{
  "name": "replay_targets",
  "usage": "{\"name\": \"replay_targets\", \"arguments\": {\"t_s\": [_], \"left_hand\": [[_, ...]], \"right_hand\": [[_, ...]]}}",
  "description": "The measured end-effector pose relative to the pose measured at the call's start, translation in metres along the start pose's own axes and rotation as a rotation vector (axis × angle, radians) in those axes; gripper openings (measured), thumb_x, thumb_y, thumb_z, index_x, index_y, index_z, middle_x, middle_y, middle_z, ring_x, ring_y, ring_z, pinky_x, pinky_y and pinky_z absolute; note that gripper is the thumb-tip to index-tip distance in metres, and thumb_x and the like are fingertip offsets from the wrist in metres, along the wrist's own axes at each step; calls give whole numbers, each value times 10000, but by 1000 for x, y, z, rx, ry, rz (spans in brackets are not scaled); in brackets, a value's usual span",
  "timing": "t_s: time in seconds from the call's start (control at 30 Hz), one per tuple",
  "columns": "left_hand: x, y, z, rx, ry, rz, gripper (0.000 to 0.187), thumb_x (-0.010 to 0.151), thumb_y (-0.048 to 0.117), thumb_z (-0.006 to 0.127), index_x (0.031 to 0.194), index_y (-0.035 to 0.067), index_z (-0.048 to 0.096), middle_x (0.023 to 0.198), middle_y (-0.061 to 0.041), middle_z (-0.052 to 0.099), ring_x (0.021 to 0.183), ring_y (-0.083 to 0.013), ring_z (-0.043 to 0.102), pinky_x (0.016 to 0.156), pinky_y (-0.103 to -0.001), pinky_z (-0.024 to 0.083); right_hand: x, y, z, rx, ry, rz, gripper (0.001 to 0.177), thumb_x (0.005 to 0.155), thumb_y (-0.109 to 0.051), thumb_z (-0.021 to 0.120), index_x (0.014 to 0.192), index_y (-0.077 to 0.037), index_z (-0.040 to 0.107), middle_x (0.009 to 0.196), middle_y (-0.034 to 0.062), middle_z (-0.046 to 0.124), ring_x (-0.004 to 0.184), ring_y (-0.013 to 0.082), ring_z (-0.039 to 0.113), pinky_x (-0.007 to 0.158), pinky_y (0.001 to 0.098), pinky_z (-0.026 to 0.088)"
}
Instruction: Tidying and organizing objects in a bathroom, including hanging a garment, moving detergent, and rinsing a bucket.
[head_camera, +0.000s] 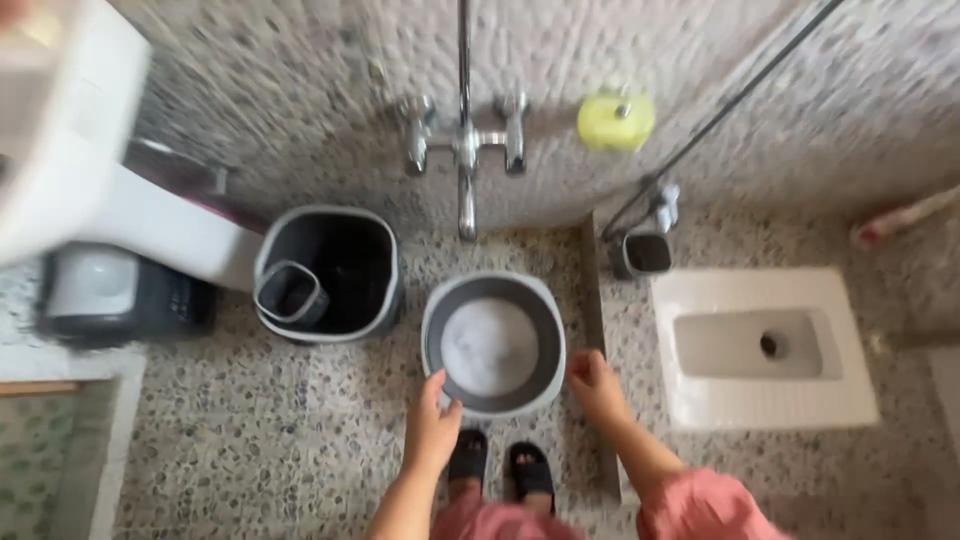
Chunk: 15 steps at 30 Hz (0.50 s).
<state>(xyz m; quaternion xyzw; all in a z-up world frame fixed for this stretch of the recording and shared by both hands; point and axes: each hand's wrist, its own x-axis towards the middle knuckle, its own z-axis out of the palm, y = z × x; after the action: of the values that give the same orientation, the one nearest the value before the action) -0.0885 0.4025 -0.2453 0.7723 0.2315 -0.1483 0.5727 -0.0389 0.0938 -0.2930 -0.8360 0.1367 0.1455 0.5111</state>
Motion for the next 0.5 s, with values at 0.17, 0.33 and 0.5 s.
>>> {"name": "replay_targets", "arguments": {"t_s": [0.17, 0.33, 0.5], "left_hand": [[80, -108, 26, 311, -23, -101, 651, 864, 157, 717, 1469, 147, 476, 1452, -149, 568, 1303, -351, 581, 1046, -411, 486], [148, -234, 55, 476, 101, 48, 780, 765, 120, 765, 1459, 30, 422, 1421, -264, 523, 1306, -452, 506, 1082, -489, 402], [177, -313, 69, 573, 91, -160, 821, 773, 179, 786, 1483, 17, 408, 1383, -269, 572, 1288, -444, 542, 1109, -479, 432]], "right_hand": [[35, 112, 52, -111, 56, 132, 348, 880, -142, 713, 1183, -12, 603, 972, 142, 755, 886, 222, 745, 786, 346, 579], [56, 215, 89, -413, 136, 263, 568, 796, -247, 833, 1244, -5, 582, 1125, 230, 695, 1082, 393, 656, 905, 478, 533], [64, 297, 104, -471, 122, 279, 834, 716, -286, 905, 1338, 66, 475, 1195, 314, 621, 1115, 444, 613, 909, 497, 519]]}}
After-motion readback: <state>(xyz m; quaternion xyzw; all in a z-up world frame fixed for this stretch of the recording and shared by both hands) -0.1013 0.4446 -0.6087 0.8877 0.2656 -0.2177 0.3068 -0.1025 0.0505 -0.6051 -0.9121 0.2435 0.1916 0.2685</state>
